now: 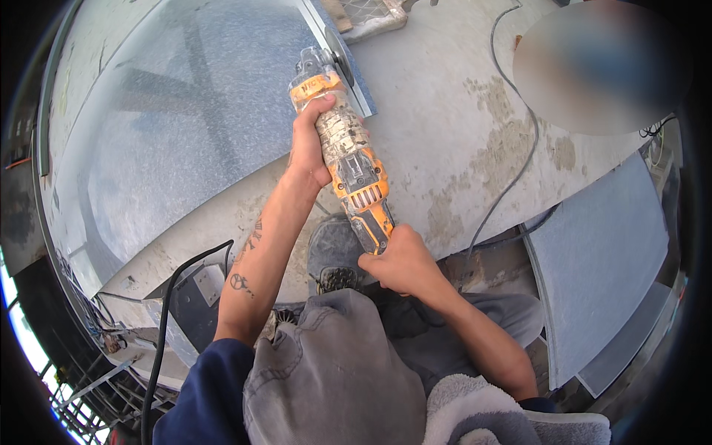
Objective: The person uses an angle grinder to cut a large metal sheet along a straight line. After completing the cut, the person sets the tool down and moves the cut piece aside.
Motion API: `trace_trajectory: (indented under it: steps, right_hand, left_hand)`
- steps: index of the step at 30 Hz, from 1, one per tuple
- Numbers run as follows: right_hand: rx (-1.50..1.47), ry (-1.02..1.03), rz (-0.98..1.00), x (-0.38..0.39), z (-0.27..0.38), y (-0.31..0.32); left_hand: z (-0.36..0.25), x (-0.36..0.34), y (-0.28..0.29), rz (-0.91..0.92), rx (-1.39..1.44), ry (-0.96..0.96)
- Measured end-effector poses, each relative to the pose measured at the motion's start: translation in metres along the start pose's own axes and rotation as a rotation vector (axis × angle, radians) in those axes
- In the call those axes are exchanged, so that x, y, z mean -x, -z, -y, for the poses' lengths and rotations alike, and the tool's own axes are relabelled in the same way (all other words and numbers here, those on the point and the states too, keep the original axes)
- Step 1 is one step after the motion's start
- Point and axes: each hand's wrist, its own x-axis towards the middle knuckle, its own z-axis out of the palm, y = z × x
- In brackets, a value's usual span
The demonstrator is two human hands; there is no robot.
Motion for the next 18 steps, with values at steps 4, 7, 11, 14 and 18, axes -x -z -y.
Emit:
trace_trajectory:
  steps: [4,7,11,14,18]
  right_hand:
    - [-0.020,0.032,-0.030,0.012,-0.014,-0.008]
    - [0.029,0.050,-0.066,0.021,-0.022,-0.013]
    - [0.036,-0.030,-0.043,0.029,-0.027,-0.013]
    - [0.035,-0.039,-0.045,0.034,-0.028,-0.014]
    - [0.026,-0.044,-0.037,0.038,-0.030,-0.014]
  left_hand:
    - [0.014,0.015,-0.002,-0.012,-0.011,-0.001]
    - [0.022,0.025,-0.004,-0.030,-0.004,0.019]
    - [0.030,0.035,-0.005,-0.051,-0.007,0.039]
    - [0.034,0.040,-0.005,-0.045,-0.012,0.042]
    - [0.037,0.043,-0.005,-0.032,0.015,0.061]
